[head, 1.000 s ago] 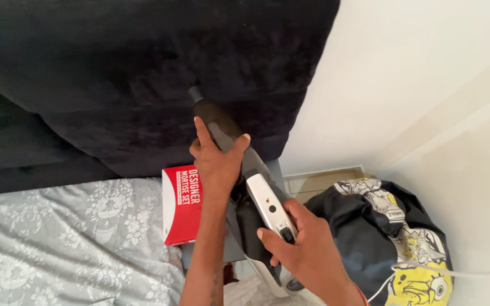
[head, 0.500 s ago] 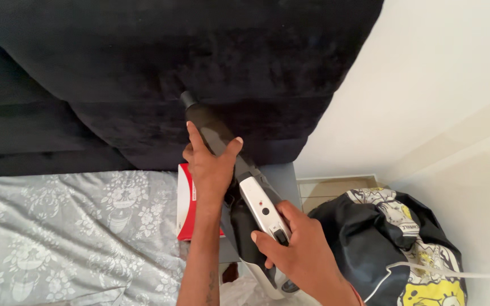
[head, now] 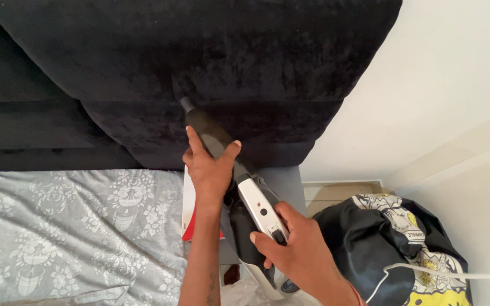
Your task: The person uses a handheld steam cleaner to clean the floor and a black upholstered headboard. They move the nozzle along the baseboards and then systematically steam the fabric of the headboard, working from the top down.
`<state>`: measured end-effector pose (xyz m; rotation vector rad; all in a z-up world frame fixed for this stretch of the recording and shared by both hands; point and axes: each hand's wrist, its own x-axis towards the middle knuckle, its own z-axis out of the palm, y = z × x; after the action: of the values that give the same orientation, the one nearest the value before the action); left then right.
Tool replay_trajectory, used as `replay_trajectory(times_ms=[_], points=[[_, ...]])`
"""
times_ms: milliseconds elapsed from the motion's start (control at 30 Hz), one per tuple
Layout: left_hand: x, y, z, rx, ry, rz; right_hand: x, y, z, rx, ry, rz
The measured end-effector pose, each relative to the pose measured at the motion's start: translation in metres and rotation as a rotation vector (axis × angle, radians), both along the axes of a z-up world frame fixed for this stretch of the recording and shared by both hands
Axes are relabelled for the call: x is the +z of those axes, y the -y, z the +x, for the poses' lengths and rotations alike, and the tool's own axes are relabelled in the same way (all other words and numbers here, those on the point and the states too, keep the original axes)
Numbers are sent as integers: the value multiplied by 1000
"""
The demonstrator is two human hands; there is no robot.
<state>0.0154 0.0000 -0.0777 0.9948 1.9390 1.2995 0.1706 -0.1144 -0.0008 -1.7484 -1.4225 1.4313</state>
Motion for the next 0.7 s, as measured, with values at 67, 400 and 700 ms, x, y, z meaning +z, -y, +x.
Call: replay_trajectory(times_ms=[67, 400, 700], points=[[-2, 0, 4, 3, -1, 4, -1, 1, 3, -6, -6, 8], [-4, -5, 32, -60, -6, -40, 0, 5, 23, -72, 4, 0], [-2, -7, 63, -142, 8, -64, 2, 11, 45, -149, 13, -28]])
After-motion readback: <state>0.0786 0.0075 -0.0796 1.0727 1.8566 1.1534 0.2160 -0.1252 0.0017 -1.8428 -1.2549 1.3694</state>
